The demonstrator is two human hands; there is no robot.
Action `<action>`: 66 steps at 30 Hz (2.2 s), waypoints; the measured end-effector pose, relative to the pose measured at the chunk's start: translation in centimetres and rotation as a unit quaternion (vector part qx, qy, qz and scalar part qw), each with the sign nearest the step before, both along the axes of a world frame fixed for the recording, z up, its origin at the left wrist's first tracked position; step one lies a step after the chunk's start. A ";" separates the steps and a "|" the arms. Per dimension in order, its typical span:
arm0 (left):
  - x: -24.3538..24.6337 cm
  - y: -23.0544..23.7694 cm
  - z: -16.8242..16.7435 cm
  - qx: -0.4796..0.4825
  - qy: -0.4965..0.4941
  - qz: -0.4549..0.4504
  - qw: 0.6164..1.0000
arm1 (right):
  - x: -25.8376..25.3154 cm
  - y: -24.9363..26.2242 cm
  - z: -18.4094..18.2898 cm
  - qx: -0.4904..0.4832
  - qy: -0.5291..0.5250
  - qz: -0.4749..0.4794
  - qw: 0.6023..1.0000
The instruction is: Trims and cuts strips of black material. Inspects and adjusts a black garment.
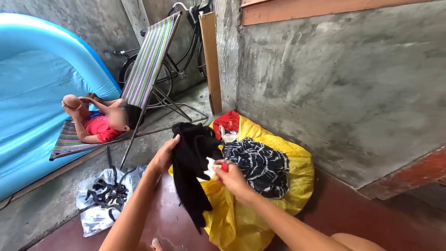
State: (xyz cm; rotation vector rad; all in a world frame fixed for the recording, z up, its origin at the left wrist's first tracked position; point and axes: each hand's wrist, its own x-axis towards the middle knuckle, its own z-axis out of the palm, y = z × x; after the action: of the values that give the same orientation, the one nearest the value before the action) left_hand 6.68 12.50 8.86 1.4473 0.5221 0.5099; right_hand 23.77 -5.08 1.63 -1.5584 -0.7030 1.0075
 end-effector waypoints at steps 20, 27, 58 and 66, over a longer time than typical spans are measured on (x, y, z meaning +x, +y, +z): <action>0.8 -7.2 -13.7 -0.266 0.042 -0.023 0.963 | 5.7 -0.6 2.5 0.041 0.155 0.226 0.961; 0.5 -3.7 -9.9 -0.258 -0.169 0.225 0.924 | 7.7 -1.9 5.3 0.011 -0.024 0.185 0.982; -5.3 -6.0 -27.8 -0.384 0.118 0.412 0.818 | 22.1 -10.2 3.9 -0.375 -0.292 -0.022 0.880; -6.8 -12.9 -35.5 -0.443 0.243 0.410 0.759 | 22.3 -9.7 2.7 -0.409 -0.357 0.054 0.838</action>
State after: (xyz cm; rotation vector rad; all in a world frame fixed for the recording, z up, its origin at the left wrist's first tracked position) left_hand -0.15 -0.38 -26.60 0.3305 1.6096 0.4414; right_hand 46.06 -14.81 4.36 -2.7551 -0.9242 0.8253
